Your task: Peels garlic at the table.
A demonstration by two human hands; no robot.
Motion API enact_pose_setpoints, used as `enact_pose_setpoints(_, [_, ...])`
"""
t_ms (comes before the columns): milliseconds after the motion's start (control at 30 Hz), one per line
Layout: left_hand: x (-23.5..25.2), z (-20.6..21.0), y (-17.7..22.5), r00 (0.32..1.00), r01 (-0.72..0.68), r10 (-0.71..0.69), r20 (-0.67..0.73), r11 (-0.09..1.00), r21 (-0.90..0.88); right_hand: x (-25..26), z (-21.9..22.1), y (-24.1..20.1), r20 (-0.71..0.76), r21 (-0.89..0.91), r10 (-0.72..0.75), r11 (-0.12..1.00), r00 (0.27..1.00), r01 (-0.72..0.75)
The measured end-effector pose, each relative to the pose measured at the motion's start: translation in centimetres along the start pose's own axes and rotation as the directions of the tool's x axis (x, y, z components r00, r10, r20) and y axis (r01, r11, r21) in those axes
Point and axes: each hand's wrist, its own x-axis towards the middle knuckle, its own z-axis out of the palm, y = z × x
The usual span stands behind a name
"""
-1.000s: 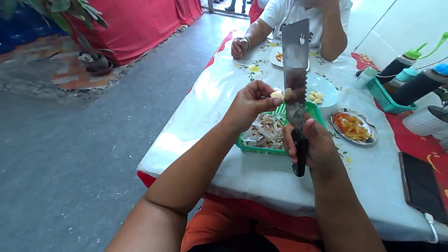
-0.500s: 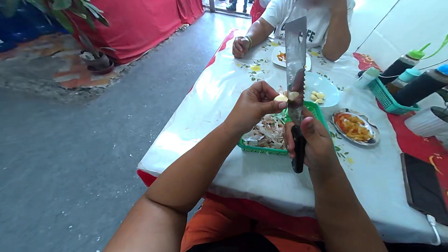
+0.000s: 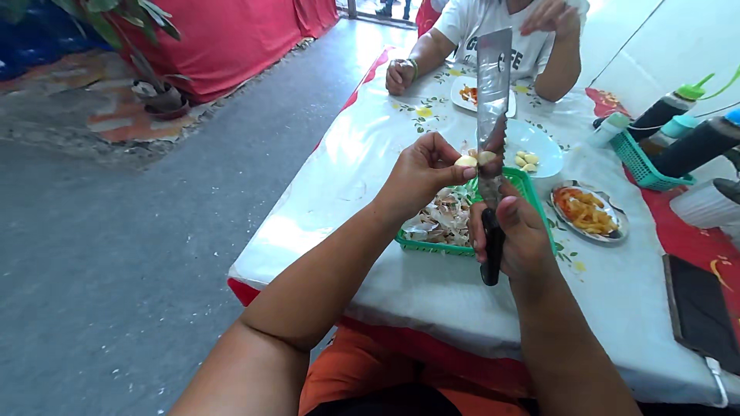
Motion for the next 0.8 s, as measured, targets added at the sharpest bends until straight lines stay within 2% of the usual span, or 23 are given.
enact_pose_setpoints(200, [-0.07,0.05,0.29,0.999,0.023,-0.021,0.043,0.999,-0.037,-0.13,-0.07,-0.13,-0.05,-0.006,-0.039,0.999,0.998,0.039])
enact_pose_setpoints(567, [0.18,-0.67,0.45,0.98,0.166,-0.132,0.146,0.951,-0.259,-0.38,-0.52,-0.64,-0.135,0.074,-0.047,0.996,0.99,0.058])
enact_pose_setpoints(800, [0.11,-0.37,0.57,0.991,0.125,-0.111,0.079,0.972,-0.201,-0.48,-0.68,-0.54,0.033,0.119,0.011,0.993,0.999,-0.015])
